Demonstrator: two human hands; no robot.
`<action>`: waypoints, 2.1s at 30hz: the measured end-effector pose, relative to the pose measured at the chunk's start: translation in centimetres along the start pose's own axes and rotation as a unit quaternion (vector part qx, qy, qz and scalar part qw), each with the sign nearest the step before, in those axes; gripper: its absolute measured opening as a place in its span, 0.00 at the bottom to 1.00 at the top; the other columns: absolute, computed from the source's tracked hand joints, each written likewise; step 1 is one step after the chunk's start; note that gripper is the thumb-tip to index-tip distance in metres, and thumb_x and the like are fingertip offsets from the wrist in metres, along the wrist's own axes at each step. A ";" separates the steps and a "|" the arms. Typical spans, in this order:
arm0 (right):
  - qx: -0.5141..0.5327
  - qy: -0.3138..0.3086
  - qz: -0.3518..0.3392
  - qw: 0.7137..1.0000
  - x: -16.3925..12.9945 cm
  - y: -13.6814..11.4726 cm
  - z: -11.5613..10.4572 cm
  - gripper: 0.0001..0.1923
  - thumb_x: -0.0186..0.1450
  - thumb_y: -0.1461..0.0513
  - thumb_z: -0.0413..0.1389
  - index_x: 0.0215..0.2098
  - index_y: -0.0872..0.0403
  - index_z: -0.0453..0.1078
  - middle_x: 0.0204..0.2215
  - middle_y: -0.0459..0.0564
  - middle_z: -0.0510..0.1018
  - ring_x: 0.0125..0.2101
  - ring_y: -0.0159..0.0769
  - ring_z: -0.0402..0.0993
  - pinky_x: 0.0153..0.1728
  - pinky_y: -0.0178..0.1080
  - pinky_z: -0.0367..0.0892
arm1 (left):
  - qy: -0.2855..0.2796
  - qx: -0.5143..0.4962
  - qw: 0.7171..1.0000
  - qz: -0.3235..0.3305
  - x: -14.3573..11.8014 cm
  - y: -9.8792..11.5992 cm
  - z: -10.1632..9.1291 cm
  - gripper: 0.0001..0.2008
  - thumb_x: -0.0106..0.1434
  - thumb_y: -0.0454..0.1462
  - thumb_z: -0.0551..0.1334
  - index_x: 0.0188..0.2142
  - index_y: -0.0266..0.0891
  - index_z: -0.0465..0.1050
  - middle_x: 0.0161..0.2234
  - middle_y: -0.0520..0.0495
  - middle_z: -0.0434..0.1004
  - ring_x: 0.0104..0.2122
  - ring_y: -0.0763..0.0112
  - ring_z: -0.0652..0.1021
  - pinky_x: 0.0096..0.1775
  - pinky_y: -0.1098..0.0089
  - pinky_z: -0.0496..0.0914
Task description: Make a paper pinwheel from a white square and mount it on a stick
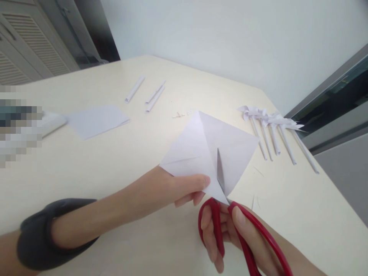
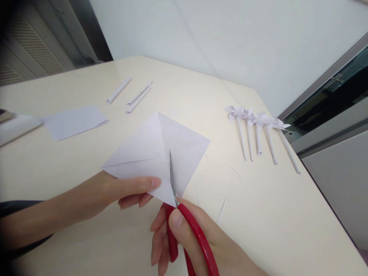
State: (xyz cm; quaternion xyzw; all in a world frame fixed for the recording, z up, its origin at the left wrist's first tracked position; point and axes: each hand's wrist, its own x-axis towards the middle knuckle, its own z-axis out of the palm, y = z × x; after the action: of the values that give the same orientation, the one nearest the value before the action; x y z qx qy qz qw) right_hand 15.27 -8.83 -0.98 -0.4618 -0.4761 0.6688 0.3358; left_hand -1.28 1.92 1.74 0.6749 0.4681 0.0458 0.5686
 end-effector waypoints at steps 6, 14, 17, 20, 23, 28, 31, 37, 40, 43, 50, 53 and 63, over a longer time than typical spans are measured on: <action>0.033 -0.002 -0.026 0.999 0.5 0.6 0.0 0.24 0.68 0.46 0.40 0.38 0.56 0.65 0.27 0.50 0.71 0.26 0.35 0.67 0.33 0.41 0.66 | 0.012 -0.014 0.999 0.036 -0.3 0.8 0.3 0.15 0.51 0.40 0.55 0.12 0.38 0.60 0.11 0.57 0.55 0.16 0.76 0.63 0.24 0.74 0.60; 0.055 0.001 -0.043 0.998 0.3 0.9 0.4 0.22 0.69 0.49 0.39 0.40 0.55 0.65 0.25 0.48 0.70 0.25 0.35 0.65 0.31 0.41 0.63 | -0.017 0.002 0.999 0.028 0.1 0.4 -0.1 0.17 0.54 0.43 0.57 0.13 0.38 0.61 0.12 0.57 0.57 0.17 0.76 0.65 0.26 0.74 0.61; 0.035 0.001 -0.033 0.999 0.2 0.3 0.3 0.21 0.70 0.49 0.39 0.38 0.55 0.64 0.25 0.48 0.70 0.25 0.33 0.64 0.30 0.39 0.62 | -0.019 -0.010 0.999 0.023 0.0 0.4 -0.1 0.18 0.54 0.43 0.57 0.13 0.38 0.60 0.12 0.57 0.57 0.17 0.76 0.65 0.26 0.74 0.61; 0.007 -0.004 0.006 1.000 -0.1 -1.0 0.1 0.22 0.69 0.48 0.38 0.33 0.54 0.62 0.24 0.48 0.70 0.25 0.32 0.64 0.31 0.38 0.62 | -0.013 -0.013 1.000 0.017 0.0 0.5 0.0 0.18 0.54 0.44 0.57 0.12 0.38 0.61 0.11 0.57 0.57 0.17 0.77 0.64 0.25 0.74 0.60; 0.002 -0.010 0.016 1.000 -0.2 -1.5 0.1 0.23 0.69 0.47 0.36 0.32 0.54 0.61 0.23 0.47 0.70 0.24 0.33 0.64 0.30 0.37 0.62 | -0.016 -0.021 0.999 0.027 0.0 0.6 0.1 0.18 0.54 0.43 0.57 0.12 0.38 0.60 0.11 0.57 0.56 0.16 0.77 0.63 0.24 0.75 0.60; 0.031 0.004 -0.029 0.999 0.4 0.3 0.4 0.22 0.68 0.47 0.39 0.37 0.54 0.65 0.25 0.48 0.71 0.24 0.34 0.66 0.30 0.39 0.64 | -0.018 -0.027 0.997 0.065 -0.2 0.6 0.2 0.18 0.54 0.40 0.56 0.12 0.37 0.59 0.11 0.57 0.56 0.15 0.79 0.63 0.23 0.76 0.59; 0.040 0.007 -0.038 0.998 0.6 1.3 0.4 0.22 0.69 0.49 0.39 0.39 0.54 0.67 0.27 0.49 0.71 0.27 0.36 0.67 0.32 0.42 0.65 | -0.040 -0.034 0.995 0.080 -0.2 0.6 0.2 0.18 0.55 0.38 0.56 0.12 0.37 0.58 0.11 0.57 0.55 0.15 0.79 0.62 0.23 0.77 0.60; 0.024 -0.010 -0.008 1.000 0.3 0.3 -0.1 0.20 0.69 0.49 0.40 0.38 0.54 0.65 0.25 0.49 0.71 0.27 0.35 0.67 0.32 0.39 0.66 | -0.036 -0.024 0.997 0.066 -0.3 0.8 0.2 0.18 0.55 0.38 0.56 0.12 0.36 0.57 0.11 0.57 0.56 0.16 0.80 0.63 0.22 0.78 0.59; 0.015 -0.010 0.023 1.000 0.1 -0.3 -0.2 0.19 0.69 0.49 0.41 0.35 0.53 0.63 0.23 0.47 0.71 0.23 0.33 0.65 0.31 0.38 0.65 | -0.030 -0.023 0.998 0.059 -0.4 0.9 0.2 0.18 0.55 0.38 0.56 0.12 0.36 0.58 0.11 0.57 0.55 0.16 0.80 0.63 0.23 0.79 0.60; 0.029 -0.010 0.015 0.999 0.1 -0.1 0.0 0.19 0.70 0.50 0.40 0.36 0.53 0.63 0.24 0.47 0.71 0.23 0.32 0.65 0.30 0.38 0.65 | -0.029 -0.031 0.997 0.059 -0.3 0.9 0.2 0.18 0.55 0.38 0.56 0.12 0.36 0.58 0.11 0.57 0.55 0.16 0.80 0.63 0.23 0.79 0.60; 0.048 -0.001 -0.019 0.999 0.4 1.1 0.2 0.20 0.69 0.49 0.41 0.36 0.54 0.66 0.27 0.48 0.71 0.28 0.36 0.68 0.36 0.42 0.65 | -0.049 -0.051 0.993 0.090 -0.2 0.7 0.5 0.17 0.55 0.37 0.55 0.12 0.37 0.58 0.11 0.57 0.53 0.15 0.79 0.61 0.23 0.78 0.60; 0.036 -0.005 -0.001 0.999 0.3 1.1 -0.1 0.18 0.70 0.51 0.42 0.37 0.53 0.67 0.27 0.47 0.72 0.28 0.34 0.69 0.35 0.39 0.65 | -0.043 -0.043 0.996 0.071 -0.3 0.8 0.5 0.17 0.54 0.37 0.55 0.12 0.37 0.58 0.11 0.57 0.54 0.15 0.79 0.62 0.23 0.78 0.60; 0.024 0.008 -0.018 1.000 0.5 1.1 0.0 0.23 0.70 0.48 0.37 0.36 0.55 0.65 0.24 0.49 0.72 0.25 0.34 0.67 0.32 0.39 0.64 | -0.050 -0.064 0.993 0.080 -0.3 0.8 0.8 0.17 0.55 0.37 0.54 0.12 0.38 0.57 0.11 0.56 0.53 0.16 0.76 0.62 0.23 0.75 0.60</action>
State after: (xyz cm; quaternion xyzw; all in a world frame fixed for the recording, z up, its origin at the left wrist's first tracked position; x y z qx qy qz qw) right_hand 15.07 -8.73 -2.15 -0.4504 -0.4659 0.6698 0.3625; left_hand -0.49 1.23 2.20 0.6737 0.3791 0.0872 0.6283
